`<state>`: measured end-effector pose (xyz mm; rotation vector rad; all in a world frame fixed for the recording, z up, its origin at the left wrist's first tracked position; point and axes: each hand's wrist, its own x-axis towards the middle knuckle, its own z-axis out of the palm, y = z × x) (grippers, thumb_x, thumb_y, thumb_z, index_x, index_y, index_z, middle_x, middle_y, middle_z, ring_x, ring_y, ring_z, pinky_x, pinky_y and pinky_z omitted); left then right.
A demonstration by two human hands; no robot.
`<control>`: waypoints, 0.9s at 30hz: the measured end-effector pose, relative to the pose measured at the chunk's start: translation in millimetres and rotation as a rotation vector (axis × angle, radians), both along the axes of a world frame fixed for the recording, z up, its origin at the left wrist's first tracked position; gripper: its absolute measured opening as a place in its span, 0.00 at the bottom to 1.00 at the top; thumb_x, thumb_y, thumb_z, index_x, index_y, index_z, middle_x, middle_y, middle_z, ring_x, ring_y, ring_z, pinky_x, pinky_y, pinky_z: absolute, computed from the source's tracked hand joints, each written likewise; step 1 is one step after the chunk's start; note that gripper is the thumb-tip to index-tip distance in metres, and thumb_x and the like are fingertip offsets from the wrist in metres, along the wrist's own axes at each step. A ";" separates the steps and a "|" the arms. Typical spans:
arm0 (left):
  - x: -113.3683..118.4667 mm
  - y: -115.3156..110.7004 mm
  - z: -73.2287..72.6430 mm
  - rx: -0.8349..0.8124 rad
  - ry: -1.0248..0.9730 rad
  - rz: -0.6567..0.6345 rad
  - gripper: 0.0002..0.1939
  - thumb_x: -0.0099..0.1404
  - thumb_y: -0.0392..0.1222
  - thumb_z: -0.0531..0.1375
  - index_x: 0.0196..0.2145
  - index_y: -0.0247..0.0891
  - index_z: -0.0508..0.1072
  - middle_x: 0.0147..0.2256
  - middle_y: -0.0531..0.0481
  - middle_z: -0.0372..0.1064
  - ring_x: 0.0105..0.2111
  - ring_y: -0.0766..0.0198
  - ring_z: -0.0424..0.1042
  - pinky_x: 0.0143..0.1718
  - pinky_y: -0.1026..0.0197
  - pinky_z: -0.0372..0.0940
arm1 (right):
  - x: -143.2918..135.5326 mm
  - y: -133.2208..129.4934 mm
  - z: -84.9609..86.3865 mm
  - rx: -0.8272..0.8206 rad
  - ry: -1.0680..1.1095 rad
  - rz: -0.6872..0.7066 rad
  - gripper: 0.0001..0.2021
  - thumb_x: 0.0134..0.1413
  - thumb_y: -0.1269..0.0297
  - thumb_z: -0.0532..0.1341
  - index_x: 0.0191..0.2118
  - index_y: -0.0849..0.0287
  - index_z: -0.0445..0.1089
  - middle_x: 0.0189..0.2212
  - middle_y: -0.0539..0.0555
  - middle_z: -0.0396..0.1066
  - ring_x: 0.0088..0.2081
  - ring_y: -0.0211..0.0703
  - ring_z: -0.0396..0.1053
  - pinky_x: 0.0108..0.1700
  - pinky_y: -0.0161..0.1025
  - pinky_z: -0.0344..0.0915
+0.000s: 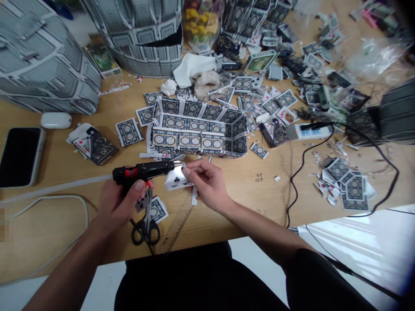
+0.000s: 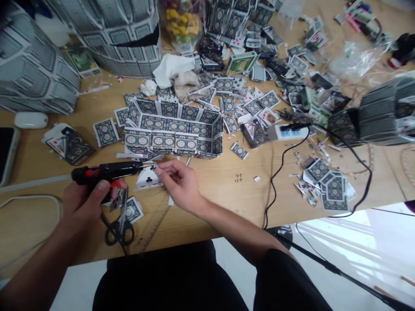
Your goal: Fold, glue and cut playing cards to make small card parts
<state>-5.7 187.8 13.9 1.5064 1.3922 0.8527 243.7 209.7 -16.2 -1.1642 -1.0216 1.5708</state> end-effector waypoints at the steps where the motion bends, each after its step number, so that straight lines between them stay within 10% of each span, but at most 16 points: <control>1: 0.1 -0.2 0.3 -0.012 0.015 0.002 0.24 0.79 0.60 0.58 0.35 0.39 0.81 0.25 0.51 0.70 0.24 0.62 0.69 0.27 0.60 0.63 | -0.1 -0.1 -0.4 0.005 -0.008 0.001 0.13 0.61 0.50 0.74 0.41 0.54 0.78 0.31 0.51 0.79 0.29 0.40 0.73 0.32 0.39 0.71; 27: -5.3 -3.7 -10.5 -0.039 -0.085 -0.016 0.21 0.80 0.57 0.58 0.36 0.39 0.77 0.27 0.51 0.67 0.26 0.61 0.66 0.29 0.58 0.60 | 0.1 -1.3 0.7 0.057 -0.013 -0.010 0.10 0.61 0.55 0.74 0.41 0.55 0.80 0.34 0.54 0.83 0.34 0.43 0.79 0.37 0.41 0.75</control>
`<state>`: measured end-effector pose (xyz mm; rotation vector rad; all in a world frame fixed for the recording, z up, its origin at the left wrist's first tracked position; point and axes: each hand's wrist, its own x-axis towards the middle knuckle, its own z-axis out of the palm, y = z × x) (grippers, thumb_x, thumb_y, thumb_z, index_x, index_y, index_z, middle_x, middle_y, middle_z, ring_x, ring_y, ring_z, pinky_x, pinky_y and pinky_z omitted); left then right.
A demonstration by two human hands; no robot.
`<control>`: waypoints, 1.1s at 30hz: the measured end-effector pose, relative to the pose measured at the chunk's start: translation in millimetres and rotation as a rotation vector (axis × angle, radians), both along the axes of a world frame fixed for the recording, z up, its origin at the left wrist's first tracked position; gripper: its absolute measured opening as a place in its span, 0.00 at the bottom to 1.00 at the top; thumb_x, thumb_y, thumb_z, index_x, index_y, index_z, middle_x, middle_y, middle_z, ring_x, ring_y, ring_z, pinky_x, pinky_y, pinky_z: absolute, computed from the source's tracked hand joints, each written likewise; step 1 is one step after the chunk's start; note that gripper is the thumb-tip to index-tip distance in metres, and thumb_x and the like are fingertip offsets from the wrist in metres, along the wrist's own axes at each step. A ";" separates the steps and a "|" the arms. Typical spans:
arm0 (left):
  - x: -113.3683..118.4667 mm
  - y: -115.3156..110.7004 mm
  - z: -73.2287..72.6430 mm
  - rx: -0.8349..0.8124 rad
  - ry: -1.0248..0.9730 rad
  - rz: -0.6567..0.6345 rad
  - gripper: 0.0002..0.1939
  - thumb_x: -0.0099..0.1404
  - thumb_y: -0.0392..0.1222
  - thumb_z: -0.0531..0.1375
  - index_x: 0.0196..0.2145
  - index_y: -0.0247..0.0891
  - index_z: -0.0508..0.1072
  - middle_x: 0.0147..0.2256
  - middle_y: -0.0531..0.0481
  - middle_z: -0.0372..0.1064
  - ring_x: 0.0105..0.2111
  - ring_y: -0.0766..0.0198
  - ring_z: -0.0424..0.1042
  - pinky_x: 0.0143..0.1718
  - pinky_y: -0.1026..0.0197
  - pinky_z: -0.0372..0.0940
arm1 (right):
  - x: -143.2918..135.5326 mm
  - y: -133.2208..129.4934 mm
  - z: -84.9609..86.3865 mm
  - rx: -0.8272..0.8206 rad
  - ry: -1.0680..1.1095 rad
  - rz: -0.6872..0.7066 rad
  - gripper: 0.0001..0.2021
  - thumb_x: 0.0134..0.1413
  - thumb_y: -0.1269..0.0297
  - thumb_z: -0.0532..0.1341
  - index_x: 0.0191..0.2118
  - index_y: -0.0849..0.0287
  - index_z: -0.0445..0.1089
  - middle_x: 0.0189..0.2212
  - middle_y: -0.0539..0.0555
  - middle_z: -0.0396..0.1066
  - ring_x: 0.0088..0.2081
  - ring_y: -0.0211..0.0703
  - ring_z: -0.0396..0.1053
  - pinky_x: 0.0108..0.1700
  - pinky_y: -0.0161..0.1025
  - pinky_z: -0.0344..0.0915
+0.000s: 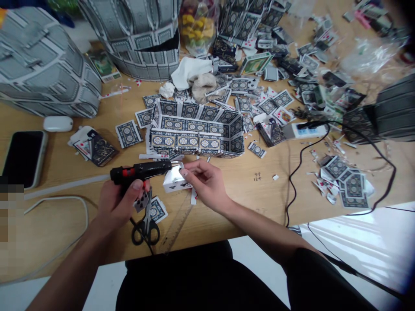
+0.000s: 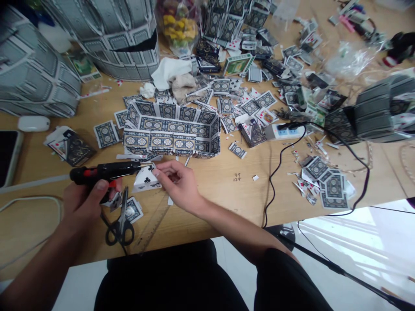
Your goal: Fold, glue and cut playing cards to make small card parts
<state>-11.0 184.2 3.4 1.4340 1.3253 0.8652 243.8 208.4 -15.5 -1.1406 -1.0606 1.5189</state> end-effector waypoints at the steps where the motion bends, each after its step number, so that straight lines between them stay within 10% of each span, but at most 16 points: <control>1: -0.1 -0.4 0.0 0.000 0.002 -0.004 0.21 0.80 0.57 0.57 0.36 0.39 0.77 0.27 0.51 0.67 0.26 0.62 0.66 0.29 0.58 0.60 | -0.1 0.0 -0.2 0.002 0.005 -0.001 0.10 0.61 0.56 0.74 0.41 0.55 0.80 0.34 0.53 0.83 0.33 0.42 0.78 0.36 0.40 0.74; 33: -4.6 -2.8 -7.1 0.027 0.049 0.002 0.20 0.81 0.56 0.58 0.34 0.40 0.74 0.28 0.53 0.67 0.26 0.63 0.65 0.28 0.59 0.59 | 1.3 -0.5 -0.9 0.007 -0.001 0.002 0.09 0.62 0.57 0.74 0.43 0.55 0.81 0.34 0.53 0.83 0.35 0.42 0.79 0.38 0.41 0.76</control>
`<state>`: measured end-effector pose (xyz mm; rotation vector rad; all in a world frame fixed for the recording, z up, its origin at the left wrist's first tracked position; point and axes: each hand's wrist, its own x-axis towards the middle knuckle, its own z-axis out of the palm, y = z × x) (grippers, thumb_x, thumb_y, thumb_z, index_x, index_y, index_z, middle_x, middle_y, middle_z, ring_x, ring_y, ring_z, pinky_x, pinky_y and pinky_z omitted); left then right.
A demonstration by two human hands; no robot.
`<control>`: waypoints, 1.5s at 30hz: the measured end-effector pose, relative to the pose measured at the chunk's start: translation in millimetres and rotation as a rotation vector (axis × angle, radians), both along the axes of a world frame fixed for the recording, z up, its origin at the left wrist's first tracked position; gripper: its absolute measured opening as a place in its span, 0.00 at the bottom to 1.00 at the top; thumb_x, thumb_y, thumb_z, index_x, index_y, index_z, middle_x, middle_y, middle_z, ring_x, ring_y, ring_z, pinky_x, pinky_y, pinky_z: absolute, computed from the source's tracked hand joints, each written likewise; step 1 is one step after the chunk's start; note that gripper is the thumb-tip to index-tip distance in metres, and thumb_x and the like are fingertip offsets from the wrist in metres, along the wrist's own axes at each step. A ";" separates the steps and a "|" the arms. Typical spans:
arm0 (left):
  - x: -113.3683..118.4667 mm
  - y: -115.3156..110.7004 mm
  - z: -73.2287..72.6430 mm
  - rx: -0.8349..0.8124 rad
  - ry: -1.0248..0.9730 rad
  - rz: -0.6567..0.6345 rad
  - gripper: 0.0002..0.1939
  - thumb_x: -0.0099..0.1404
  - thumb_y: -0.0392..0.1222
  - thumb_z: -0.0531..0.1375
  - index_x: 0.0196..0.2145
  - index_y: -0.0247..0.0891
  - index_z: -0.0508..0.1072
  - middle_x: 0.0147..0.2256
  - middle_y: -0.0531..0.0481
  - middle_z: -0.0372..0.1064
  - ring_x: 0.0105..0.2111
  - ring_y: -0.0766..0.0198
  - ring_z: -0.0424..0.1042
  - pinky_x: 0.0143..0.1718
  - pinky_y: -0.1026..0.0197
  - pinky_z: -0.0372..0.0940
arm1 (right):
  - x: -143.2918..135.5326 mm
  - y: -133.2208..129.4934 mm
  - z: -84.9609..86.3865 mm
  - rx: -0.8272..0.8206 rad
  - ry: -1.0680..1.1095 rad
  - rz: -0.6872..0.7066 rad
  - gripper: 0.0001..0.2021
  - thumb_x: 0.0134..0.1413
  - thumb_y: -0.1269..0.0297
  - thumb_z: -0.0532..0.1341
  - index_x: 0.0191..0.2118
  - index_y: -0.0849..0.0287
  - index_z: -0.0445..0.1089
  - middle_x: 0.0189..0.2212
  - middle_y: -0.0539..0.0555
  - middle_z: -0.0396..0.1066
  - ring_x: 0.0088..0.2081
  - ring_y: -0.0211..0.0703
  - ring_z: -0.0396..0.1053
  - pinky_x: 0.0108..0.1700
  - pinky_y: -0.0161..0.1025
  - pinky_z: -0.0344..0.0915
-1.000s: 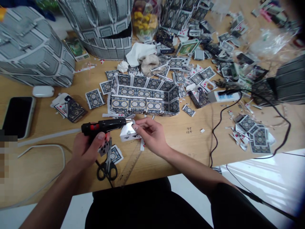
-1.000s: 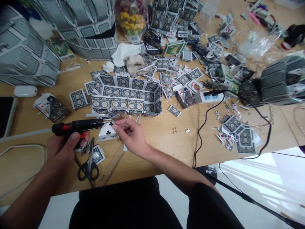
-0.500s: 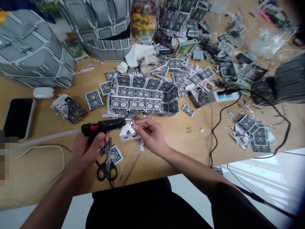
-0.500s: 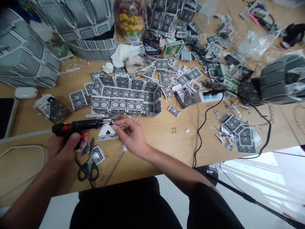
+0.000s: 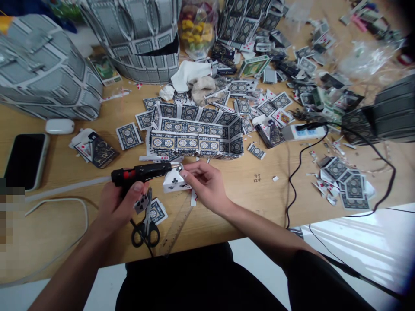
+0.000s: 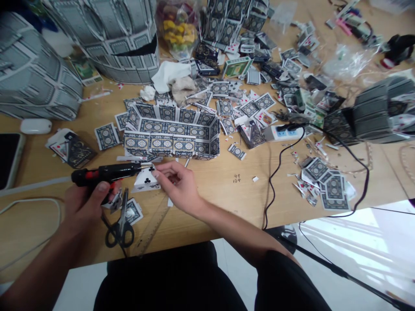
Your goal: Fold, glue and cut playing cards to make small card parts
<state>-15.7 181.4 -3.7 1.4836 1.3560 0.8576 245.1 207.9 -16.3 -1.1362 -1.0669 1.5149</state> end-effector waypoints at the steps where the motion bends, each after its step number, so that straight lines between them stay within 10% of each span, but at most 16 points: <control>1: 1.1 0.3 1.5 0.003 -0.002 0.003 0.20 0.80 0.56 0.58 0.34 0.40 0.74 0.28 0.53 0.67 0.26 0.63 0.65 0.28 0.59 0.59 | 0.2 0.0 -0.2 0.000 -0.007 0.001 0.10 0.62 0.56 0.74 0.43 0.55 0.81 0.34 0.53 0.83 0.35 0.42 0.79 0.38 0.41 0.76; 18: 3.9 0.9 2.8 0.170 0.160 0.088 0.13 0.74 0.50 0.65 0.39 0.38 0.85 0.34 0.49 0.82 0.30 0.61 0.77 0.33 0.62 0.69 | -1.3 -0.4 -2.0 0.076 -0.030 -0.033 0.10 0.62 0.58 0.74 0.44 0.56 0.81 0.36 0.54 0.85 0.36 0.42 0.82 0.39 0.40 0.76; 30: 15.7 8.6 16.0 0.014 -0.315 0.249 0.19 0.75 0.57 0.66 0.39 0.37 0.83 0.30 0.47 0.77 0.23 0.64 0.72 0.22 0.63 0.64 | 1.5 9.3 3.7 -0.147 0.106 0.113 0.17 0.43 0.54 0.85 0.30 0.56 0.81 0.28 0.50 0.80 0.28 0.38 0.73 0.31 0.38 0.70; 45: 30.9 2.3 15.6 -0.113 -0.154 0.179 0.12 0.58 0.48 0.77 0.34 0.40 0.85 0.29 0.50 0.81 0.18 0.69 0.66 0.19 0.67 0.64 | -7.5 -2.4 4.0 -0.197 0.184 0.217 0.22 0.38 0.48 0.85 0.26 0.58 0.78 0.25 0.48 0.80 0.25 0.35 0.72 0.29 0.35 0.69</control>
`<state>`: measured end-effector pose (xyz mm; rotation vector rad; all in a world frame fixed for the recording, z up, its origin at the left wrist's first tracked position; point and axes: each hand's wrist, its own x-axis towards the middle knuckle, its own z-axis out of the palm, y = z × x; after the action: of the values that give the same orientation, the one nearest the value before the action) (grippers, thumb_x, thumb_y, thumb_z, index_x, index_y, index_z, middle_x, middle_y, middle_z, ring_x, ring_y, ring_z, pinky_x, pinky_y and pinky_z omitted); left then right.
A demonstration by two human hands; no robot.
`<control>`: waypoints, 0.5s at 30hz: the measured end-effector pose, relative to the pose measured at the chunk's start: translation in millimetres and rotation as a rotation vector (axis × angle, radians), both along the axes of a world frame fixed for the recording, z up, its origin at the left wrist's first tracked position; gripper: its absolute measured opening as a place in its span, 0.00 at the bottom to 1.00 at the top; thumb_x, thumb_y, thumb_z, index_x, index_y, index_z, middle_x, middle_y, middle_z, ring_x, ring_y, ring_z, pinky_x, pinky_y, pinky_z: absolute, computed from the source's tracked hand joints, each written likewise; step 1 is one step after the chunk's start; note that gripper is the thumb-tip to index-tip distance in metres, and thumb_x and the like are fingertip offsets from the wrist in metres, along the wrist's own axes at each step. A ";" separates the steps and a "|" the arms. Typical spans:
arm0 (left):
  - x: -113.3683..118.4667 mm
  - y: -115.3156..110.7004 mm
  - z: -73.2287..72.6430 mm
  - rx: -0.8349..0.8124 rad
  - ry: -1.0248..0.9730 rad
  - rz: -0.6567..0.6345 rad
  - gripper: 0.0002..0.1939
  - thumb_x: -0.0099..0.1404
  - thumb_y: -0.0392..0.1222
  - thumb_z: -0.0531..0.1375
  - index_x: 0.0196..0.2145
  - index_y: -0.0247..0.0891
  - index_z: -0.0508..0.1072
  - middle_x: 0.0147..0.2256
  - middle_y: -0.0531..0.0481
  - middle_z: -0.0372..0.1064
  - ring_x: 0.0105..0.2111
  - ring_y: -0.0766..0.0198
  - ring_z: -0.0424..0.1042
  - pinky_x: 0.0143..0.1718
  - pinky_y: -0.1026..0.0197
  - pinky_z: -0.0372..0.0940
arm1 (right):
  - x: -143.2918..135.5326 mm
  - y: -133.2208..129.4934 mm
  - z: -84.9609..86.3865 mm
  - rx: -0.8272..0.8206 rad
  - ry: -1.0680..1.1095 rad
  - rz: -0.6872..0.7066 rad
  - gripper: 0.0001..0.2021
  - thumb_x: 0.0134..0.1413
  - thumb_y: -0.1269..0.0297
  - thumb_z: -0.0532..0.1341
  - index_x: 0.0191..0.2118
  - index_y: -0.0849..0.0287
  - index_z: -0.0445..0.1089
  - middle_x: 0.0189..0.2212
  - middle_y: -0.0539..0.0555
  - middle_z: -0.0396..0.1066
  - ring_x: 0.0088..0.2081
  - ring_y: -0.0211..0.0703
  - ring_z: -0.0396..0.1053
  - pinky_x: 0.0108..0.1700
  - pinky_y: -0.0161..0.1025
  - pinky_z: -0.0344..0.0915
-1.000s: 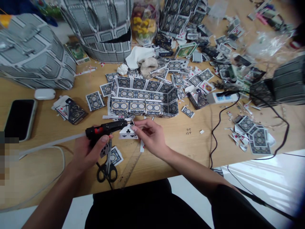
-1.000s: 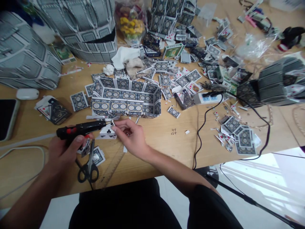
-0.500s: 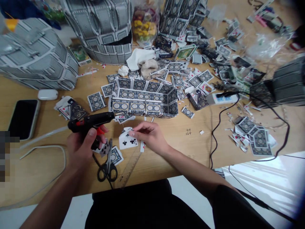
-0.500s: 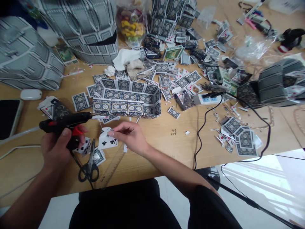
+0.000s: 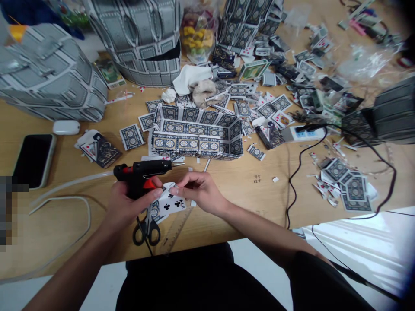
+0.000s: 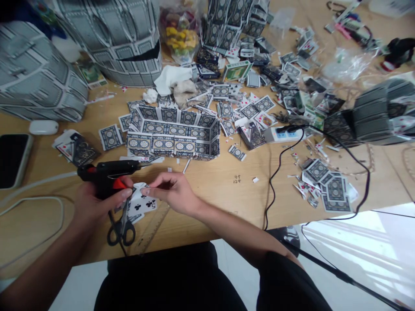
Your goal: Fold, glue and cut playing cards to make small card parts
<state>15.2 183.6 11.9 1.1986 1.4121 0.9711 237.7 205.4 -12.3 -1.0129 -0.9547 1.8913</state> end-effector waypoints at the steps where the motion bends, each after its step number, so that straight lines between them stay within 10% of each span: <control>1: 0.7 0.2 0.1 0.007 0.006 0.000 0.11 0.58 0.47 0.77 0.34 0.40 0.85 0.28 0.51 0.80 0.18 0.69 0.66 0.19 0.67 0.64 | 0.0 0.3 0.5 0.003 -0.003 -0.005 0.22 0.38 0.48 0.85 0.25 0.58 0.78 0.24 0.48 0.80 0.25 0.35 0.72 0.29 0.35 0.69; 15: 7.1 5.9 6.5 -0.025 0.080 0.010 0.12 0.53 0.47 0.77 0.30 0.38 0.83 0.27 0.47 0.80 0.25 0.60 0.76 0.27 0.63 0.74 | 3.3 -2.6 7.4 0.134 -0.085 0.058 0.22 0.51 0.44 0.79 0.29 0.58 0.78 0.23 0.48 0.72 0.24 0.35 0.62 0.26 0.35 0.57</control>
<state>22.3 189.5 18.4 1.2245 1.4905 0.9186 241.0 202.8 -4.9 -1.0019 -1.1549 1.8168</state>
